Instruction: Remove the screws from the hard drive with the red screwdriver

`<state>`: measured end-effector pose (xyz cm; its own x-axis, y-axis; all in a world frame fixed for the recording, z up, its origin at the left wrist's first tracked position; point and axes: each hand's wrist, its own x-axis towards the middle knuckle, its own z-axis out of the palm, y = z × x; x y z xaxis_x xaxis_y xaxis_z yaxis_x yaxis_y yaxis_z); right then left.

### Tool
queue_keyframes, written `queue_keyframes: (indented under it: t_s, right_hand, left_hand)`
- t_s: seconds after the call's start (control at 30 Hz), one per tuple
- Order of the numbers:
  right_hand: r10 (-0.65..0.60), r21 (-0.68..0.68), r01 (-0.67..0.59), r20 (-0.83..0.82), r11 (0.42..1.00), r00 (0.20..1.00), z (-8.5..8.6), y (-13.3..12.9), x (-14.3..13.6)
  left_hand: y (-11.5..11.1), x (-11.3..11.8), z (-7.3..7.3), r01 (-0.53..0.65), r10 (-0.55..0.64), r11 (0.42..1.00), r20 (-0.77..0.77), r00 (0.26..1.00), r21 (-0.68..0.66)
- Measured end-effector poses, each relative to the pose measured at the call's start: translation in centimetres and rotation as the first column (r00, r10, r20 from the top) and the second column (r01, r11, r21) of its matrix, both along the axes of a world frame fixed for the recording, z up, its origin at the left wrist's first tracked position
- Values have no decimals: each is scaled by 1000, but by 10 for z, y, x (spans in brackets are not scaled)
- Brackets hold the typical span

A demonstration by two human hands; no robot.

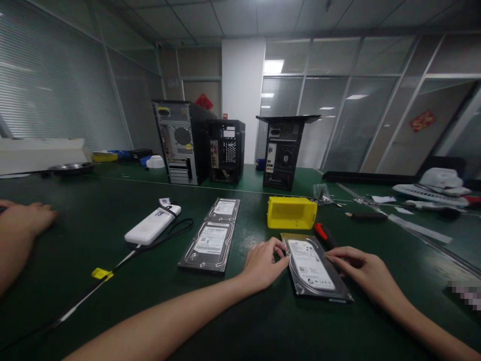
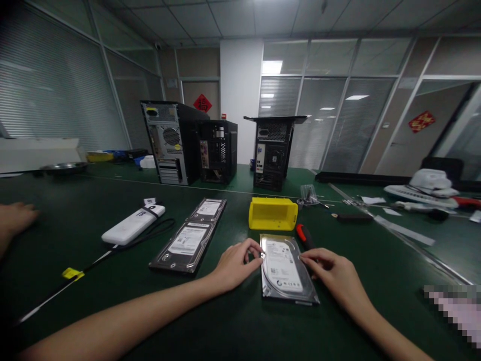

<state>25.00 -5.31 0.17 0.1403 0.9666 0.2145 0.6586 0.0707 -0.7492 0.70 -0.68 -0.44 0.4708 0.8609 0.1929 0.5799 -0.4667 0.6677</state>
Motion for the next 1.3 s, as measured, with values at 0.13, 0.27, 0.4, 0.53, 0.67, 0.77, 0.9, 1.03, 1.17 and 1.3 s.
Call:
queue_keyframes:
  t_s: [0.13, 0.27, 0.4, 0.53, 0.67, 0.77, 0.9, 1.03, 1.17, 1.3]
  right_hand:
    - [-4, 18, 4, -8, 1000, 1000, -1, -1, 0]
    - [-12, 40, 12, -17, 999, 1000, -2, -1, -1]
    - [-3, 22, 3, -30, 1000, 1000, -2, -1, -1]
    - [7, 9, -7, -45, 1000, 999, -2, -2, 0]
    - [13, -11, -14, -60, 1000, 998, -4, -1, 2]
    - [1, 6, 0, -73, 1000, 997, -6, -1, 2]
    - [-2, 6, 2, -60, 1000, 998, -6, -2, 1]
    - [-4, 9, 5, -61, 1000, 998, -3, -3, 1]
    - [-24, 8, 24, -51, 1000, 998, 1, -5, -3]
    - [-37, 10, 37, -34, 999, 999, 5, -6, -7]
  left_hand:
    - [1, 0, -1, 0, 0, 1000, 4, 1000, 1]
    - [0, -1, -1, 11, -11, 1000, 4, 1000, 5]
    - [0, -1, -1, 4, -4, 1000, -4, 1000, -2]
    - [0, 0, -1, 0, 0, 1000, 7, 1000, -2]
    - [0, 0, 0, 1, -1, 1000, 1, 1000, 0]
    - [0, 1, 0, -5, 5, 1000, -8, 1000, 5]
    - [0, 1, 1, -8, 8, 1000, -9, 1000, -1]
    - [-1, 0, 1, -5, 5, 1000, -2, 1000, -2]
    - [0, 0, 1, -10, 10, 1000, -5, 1000, 2]
    - [0, 0, 1, -2, 2, 1000, -9, 1000, -1]
